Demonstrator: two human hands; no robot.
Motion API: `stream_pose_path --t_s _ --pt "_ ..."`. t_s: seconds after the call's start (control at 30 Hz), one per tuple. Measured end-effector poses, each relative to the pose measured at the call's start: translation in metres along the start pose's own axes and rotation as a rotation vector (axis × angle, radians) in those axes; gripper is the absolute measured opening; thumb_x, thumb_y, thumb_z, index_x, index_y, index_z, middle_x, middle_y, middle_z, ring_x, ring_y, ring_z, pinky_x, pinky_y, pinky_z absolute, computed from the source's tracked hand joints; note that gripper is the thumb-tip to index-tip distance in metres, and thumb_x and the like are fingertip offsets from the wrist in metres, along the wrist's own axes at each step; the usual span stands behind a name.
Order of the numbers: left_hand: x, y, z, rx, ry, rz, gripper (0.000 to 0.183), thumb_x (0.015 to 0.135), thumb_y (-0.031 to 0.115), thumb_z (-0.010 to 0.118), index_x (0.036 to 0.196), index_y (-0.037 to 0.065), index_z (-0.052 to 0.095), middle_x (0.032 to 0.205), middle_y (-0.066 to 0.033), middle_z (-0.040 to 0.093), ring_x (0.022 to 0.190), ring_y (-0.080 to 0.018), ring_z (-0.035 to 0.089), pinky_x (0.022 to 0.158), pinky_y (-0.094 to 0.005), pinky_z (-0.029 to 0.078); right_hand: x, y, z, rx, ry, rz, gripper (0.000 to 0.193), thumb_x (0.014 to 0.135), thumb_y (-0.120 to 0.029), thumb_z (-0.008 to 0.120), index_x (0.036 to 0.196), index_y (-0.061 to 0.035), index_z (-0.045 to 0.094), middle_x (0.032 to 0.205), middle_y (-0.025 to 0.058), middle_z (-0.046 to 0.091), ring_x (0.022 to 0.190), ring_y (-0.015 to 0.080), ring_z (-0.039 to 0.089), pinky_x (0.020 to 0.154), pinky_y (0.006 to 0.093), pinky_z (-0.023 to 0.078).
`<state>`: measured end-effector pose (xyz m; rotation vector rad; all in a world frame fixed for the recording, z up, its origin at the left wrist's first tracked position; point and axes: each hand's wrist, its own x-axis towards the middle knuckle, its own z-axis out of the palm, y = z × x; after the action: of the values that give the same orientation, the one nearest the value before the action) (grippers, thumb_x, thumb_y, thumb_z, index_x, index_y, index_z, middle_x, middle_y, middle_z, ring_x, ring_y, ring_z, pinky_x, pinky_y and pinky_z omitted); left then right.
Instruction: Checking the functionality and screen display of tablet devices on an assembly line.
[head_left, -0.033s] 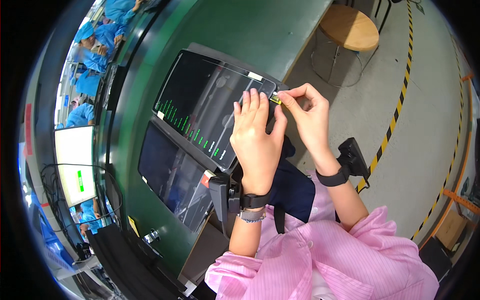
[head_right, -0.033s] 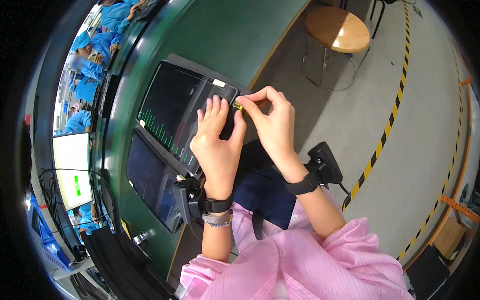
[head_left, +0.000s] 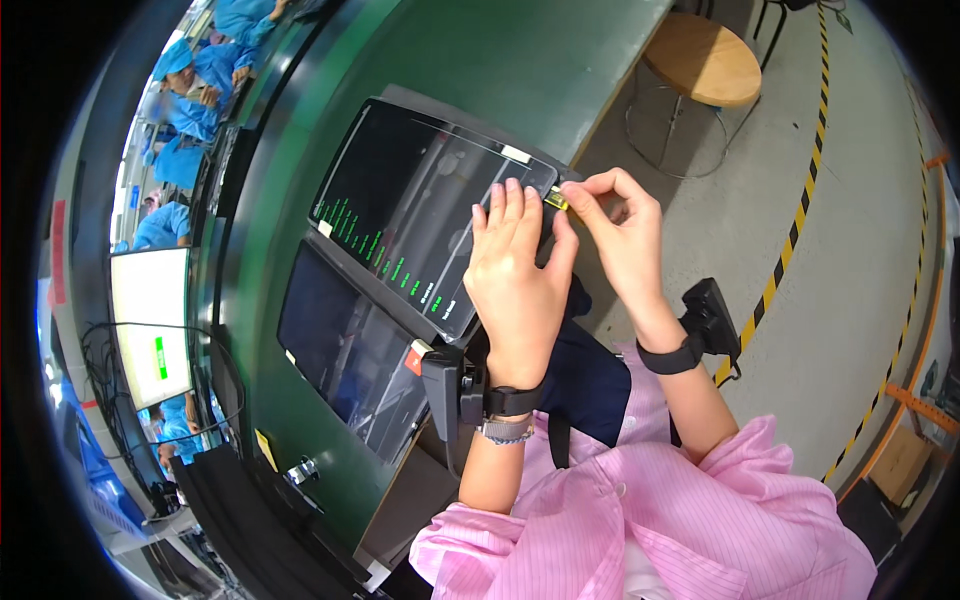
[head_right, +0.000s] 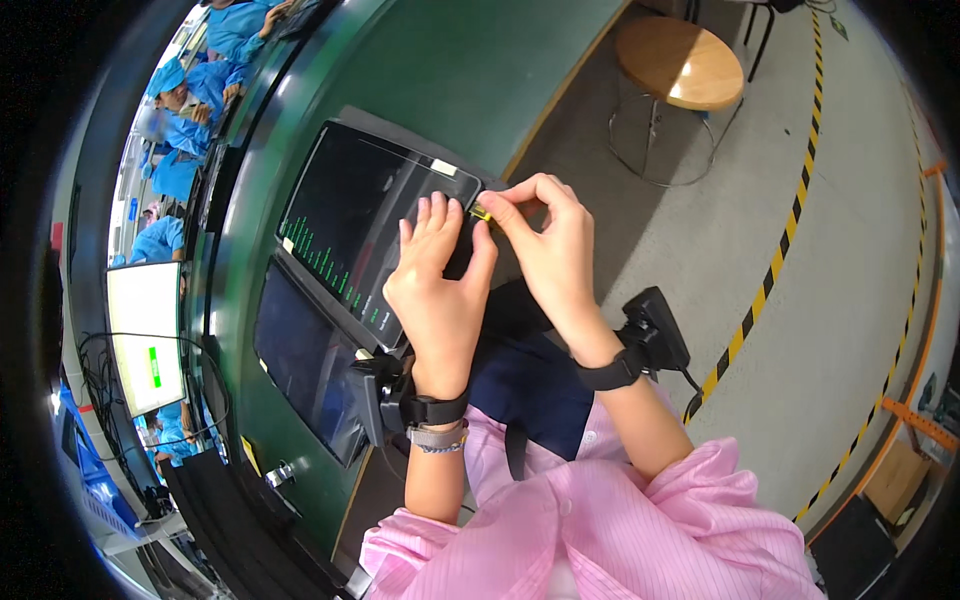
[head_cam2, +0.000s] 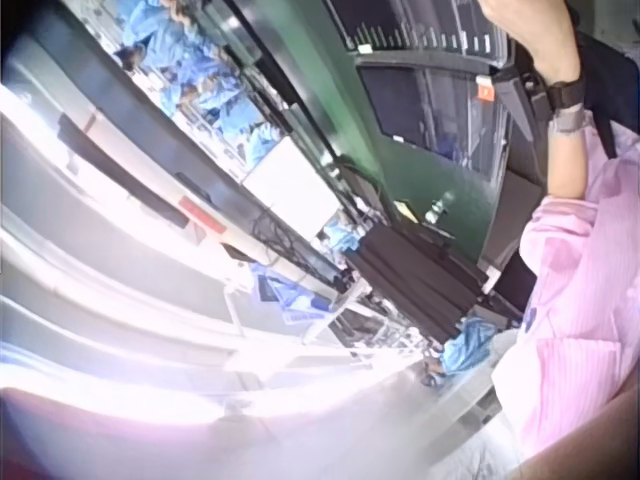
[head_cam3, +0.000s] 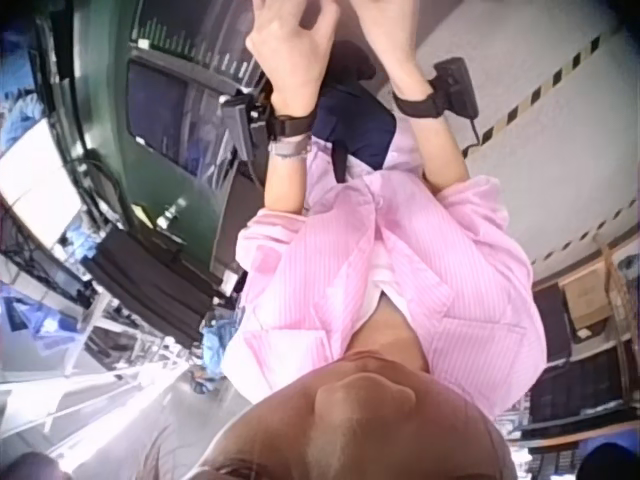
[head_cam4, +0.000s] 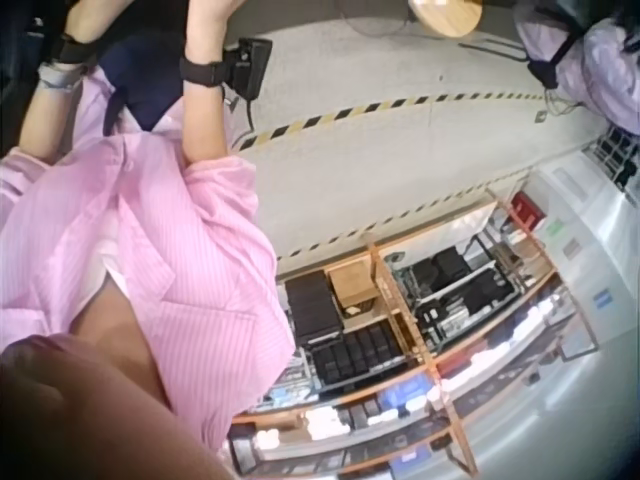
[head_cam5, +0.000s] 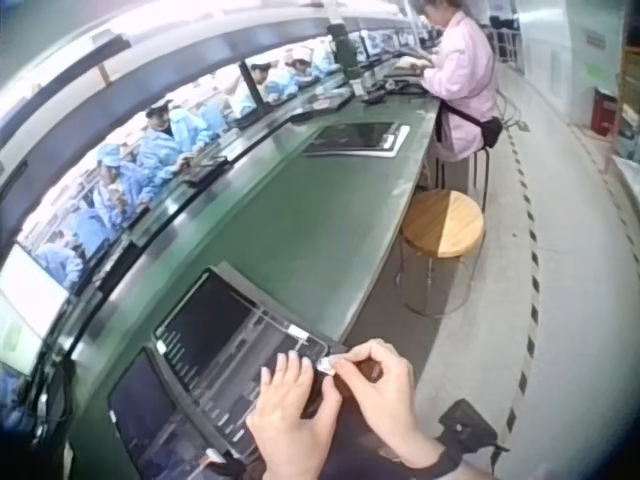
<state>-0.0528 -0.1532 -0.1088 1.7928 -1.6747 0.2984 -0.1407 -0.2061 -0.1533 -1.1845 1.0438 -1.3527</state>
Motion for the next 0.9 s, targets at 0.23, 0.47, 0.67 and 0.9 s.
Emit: stream_pose_path --t_s 0.23,0.47,0.67,0.9 --pt "0.002 0.003 0.004 0.086 0.080 0.016 0.029 0.069 0.010 0.072 0.095 -0.004 0.067 0.103 -0.0217 0.065 0.103 -0.0333 0.062 0.093 -0.0436 0.047 0.018 -0.012 -0.017 0.064 -0.078 -0.022 0.032 0.095 -0.024 0.049 0.084 0.0026 0.063 0.081 0.0039 0.064 0.075 0.0086 0.053 0.071 0.0242 0.042" --pt "0.006 0.004 -0.002 0.078 0.043 -0.005 0.028 0.069 0.008 0.072 0.093 -0.004 0.067 0.099 -0.0213 0.066 0.099 -0.0326 0.064 0.092 -0.0450 0.047 0.049 -0.011 -0.020 0.019 -0.226 -0.102 0.026 0.095 -0.017 0.047 0.090 0.0020 0.064 0.091 0.0053 0.063 0.085 0.0105 0.056 0.076 0.0248 0.043" --pt "0.006 0.002 0.009 0.094 0.118 0.013 0.017 0.069 0.001 0.069 0.086 -0.004 0.067 0.095 -0.0208 0.067 0.093 -0.0313 0.066 0.089 -0.0421 0.050 0.076 -0.019 0.005 -0.203 -0.436 -0.296 0.025 0.092 -0.016 0.049 0.101 0.0012 0.065 0.098 0.0085 0.062 0.088 0.0167 0.058 0.078 0.0271 0.044" --pt "0.007 -0.007 0.019 0.137 0.119 0.015 0.024 0.068 0.003 0.069 0.088 -0.007 0.065 0.097 -0.0233 0.066 0.095 -0.0336 0.065 0.091 -0.0424 0.049 0.084 -0.016 0.024 -0.303 -0.635 -0.304 0.030 0.091 -0.017 0.047 0.109 0.0019 0.063 0.098 0.0121 0.061 0.085 0.0225 0.058 0.075 0.0307 0.045"
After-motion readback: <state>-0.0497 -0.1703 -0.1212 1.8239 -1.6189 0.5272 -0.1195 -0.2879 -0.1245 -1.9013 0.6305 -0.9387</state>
